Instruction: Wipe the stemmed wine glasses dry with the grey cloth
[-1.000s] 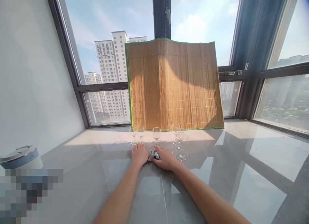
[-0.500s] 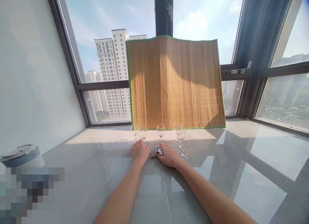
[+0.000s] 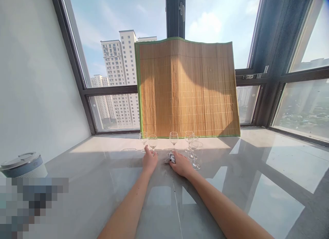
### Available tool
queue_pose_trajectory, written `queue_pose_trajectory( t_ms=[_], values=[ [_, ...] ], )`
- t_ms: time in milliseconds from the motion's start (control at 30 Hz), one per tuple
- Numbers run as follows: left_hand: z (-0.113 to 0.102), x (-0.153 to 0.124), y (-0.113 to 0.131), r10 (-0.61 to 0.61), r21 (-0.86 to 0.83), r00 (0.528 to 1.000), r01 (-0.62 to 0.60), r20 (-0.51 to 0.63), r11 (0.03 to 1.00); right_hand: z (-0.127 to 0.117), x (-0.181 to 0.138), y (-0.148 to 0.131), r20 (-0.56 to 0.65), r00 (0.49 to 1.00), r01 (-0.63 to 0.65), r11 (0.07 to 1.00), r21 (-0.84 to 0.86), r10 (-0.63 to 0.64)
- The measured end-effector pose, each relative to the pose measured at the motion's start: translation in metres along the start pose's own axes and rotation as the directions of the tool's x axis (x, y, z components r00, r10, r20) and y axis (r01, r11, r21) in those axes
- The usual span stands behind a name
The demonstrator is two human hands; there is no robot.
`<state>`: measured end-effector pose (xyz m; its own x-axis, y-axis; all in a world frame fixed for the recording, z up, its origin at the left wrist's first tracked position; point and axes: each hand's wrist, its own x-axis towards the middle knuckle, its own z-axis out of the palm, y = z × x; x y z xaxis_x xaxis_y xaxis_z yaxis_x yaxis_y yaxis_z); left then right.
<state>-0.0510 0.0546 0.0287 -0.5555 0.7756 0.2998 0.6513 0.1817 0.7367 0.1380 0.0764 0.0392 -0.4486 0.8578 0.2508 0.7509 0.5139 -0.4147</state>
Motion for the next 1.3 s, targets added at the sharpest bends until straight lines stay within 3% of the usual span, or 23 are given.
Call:
queue_pose_trajectory(
  t_ms=[233, 467, 833, 1300],
  values=[
    [-0.003, -0.001, 0.003, 0.050, 0.114, 0.998, -0.055, 0.049, 0.992, -0.001, 0.000, 0.001, -0.041, 0.997, -0.062, 0.997, -0.051, 0.060],
    [-0.004, -0.004, 0.009, 0.088, 0.187, 0.994, -0.099, 0.063, 0.977, -0.003, 0.002, 0.005, 0.035, 0.997, 0.064, 0.998, -0.009, -0.064],
    [-0.005, -0.005, 0.008, 0.112, 0.173, 0.992, -0.121, 0.059, 0.977, -0.001, 0.005, 0.005, 0.013, 1.000, 0.000, 1.000, -0.008, 0.000],
    [-0.004, -0.003, 0.007, 0.092, 0.147, 0.994, -0.100, 0.055, 0.984, -0.011, -0.004, -0.007, -0.065, 0.997, 0.025, 0.994, -0.109, -0.032]
  ],
)
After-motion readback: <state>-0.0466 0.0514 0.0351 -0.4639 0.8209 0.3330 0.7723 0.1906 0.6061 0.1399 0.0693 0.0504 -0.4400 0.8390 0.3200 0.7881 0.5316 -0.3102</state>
